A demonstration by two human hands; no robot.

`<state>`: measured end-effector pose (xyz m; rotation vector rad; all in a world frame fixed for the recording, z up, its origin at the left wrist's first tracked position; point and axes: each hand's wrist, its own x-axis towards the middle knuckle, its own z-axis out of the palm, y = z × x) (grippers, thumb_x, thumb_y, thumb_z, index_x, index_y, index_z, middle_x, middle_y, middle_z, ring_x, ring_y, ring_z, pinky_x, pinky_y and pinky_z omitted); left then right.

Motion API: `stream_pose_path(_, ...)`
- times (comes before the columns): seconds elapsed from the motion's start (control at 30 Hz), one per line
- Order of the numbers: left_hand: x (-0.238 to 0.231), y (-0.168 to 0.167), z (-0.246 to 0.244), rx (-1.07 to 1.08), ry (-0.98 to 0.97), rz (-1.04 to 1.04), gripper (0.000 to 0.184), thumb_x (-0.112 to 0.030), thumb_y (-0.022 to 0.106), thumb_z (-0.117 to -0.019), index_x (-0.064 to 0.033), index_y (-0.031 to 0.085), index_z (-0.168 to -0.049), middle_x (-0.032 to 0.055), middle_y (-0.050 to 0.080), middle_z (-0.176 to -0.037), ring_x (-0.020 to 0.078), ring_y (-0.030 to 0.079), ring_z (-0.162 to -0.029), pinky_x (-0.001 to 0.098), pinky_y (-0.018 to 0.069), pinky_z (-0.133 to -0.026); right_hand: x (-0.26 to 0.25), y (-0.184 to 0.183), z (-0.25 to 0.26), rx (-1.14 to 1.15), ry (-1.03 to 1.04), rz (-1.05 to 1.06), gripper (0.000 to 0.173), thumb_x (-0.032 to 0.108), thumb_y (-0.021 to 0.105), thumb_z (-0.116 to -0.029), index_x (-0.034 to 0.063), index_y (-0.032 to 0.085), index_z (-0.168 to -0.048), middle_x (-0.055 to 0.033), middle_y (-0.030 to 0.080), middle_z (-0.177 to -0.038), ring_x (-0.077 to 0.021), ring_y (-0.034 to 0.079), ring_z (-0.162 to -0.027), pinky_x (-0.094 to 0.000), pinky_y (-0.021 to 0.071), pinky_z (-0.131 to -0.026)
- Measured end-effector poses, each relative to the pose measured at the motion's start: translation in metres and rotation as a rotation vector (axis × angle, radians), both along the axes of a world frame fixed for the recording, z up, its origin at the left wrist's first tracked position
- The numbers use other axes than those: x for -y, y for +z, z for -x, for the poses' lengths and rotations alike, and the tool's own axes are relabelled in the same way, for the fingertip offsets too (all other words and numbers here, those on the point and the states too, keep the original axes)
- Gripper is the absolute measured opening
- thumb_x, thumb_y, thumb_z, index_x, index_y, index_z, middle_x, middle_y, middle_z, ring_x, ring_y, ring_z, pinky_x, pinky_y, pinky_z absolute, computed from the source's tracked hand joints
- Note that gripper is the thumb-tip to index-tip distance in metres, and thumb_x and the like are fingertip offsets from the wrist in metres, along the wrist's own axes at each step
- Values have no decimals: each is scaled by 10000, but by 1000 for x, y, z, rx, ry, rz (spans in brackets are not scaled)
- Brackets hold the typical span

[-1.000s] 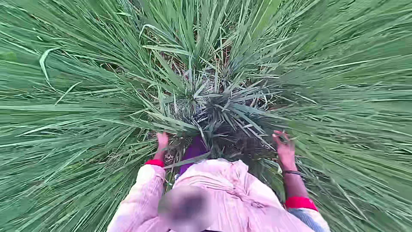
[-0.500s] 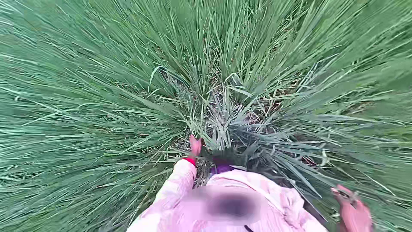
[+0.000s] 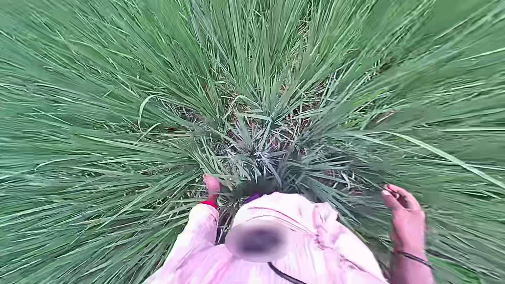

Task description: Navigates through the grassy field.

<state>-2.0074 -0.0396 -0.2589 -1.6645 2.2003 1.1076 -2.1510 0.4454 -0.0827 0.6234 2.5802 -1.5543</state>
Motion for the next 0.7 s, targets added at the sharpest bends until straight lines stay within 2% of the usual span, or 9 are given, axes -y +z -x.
stream_pose_path(0.1, -16, -8, 27, -136, -42, 16, 720, -94, 622, -996, 142, 214, -1541, 375, 291, -1571, 436, 303, -1494, 475, 259, -1237, -18, 10, 23, -19, -103, 21, 478, 57, 561, -987, -80, 423, -1424, -202, 540, -1347, -107, 571, -1121, -250, 487, -933)
stream_pose_path(0.23, -50, 8, 86, -353, -153, -112, 571, -51, 431, -1061, 152, 200, -1541, 359, 270, -1585, 377, 285, -1506, 423, 242, -1244, -62, 22, 63, -101, -235, -27, 706, 37, 620, -941, -85, 255, -1534, -278, 425, -1490, -174, 537, -1272, -256, 472, -1016)
stream_pose_path(0.3, -66, 29, 126, -220, -278, -213, 517, -44, 453, -1062, 161, 284, -1506, 350, 350, -1546, 363, 358, -1464, 420, 305, -1207, -89, 25, 85, -118, -255, -75, 802, 25, 639, -898, -102, 185, -1547, -316, 358, -1521, -216, 488, -1328, -249, 439, -1056)
stream_pose_path(0.37, -85, 39, 175, -142, -304, -235, 457, -40, 493, -1052, 170, 392, -1445, 354, 460, -1461, 374, 460, -1377, 441, 368, -1153, -120, 17, 105, -73, -264, -130, 862, 19, 679, -875, -77, 181, -1571, -320, 291, -1586, -273, 437, -1400, -296, 425, -1089)
stream_pose_path(0.4, -96, 40, 204, -158, -282, -202, 488, -50, 508, -1047, 163, 368, -1464, 354, 446, -1471, 376, 447, -1391, 435, 349, -1173, -133, 10, 115, -31, -264, -145, 887, 10, 688, -865, -64, 171, -1582, -314, 255, -1609, -301, 401, -1428, -330, 423, -1097)
stream_pose_path(0.47, -117, 47, 261, -154, -289, -115, 501, -90, 571, -1026, 157, 424, -1436, 341, 487, -1454, 381, 462, -1401, 440, 343, -1191, -153, -2, 137, 52, -264, -149, 945, -39, 707, -849, -54, 134, -1600, -311, 210, -1635, -346, 345, -1472, -396, 396, -1138)
stream_pose_path(0.57, -132, 53, 314, -88, -366, -93, 409, -98, 437, -1078, 149, 477, -1402, 338, 486, -1454, 393, 436, -1411, 446, 312, -1197, -180, -22, 164, 131, -225, -179, 1009, -82, 718, -804, -60, 106, -1605, -324, 191, -1638, -351, 354, -1468, -389, 398, -1138)
stream_pose_path(0.6, -131, 46, 327, -46, -371, -66, 410, -104, 422, -1085, 154, 481, -1399, 355, 483, -1451, 430, 426, -1414, 490, 300, -1198, -190, -28, 170, 145, -186, -215, 1019, -73, 732, -786, -91, 114, -1595, -351, 200, -1626, -373, 337, -1479, -391, 360, -1167)
stream_pose_path(0.7, -135, 37, 370, -73, -129, -72, 457, -140, 468, -1084, 131, 427, -1449, 330, 453, -1489, 394, 415, -1428, 479, 302, -1203, -212, -34, 190, 185, -60, -262, 1063, 25, 797, -741, -138, 152, -1570, -385, 199, -1612, -403, 250, -1527, -405, 217, -1245)
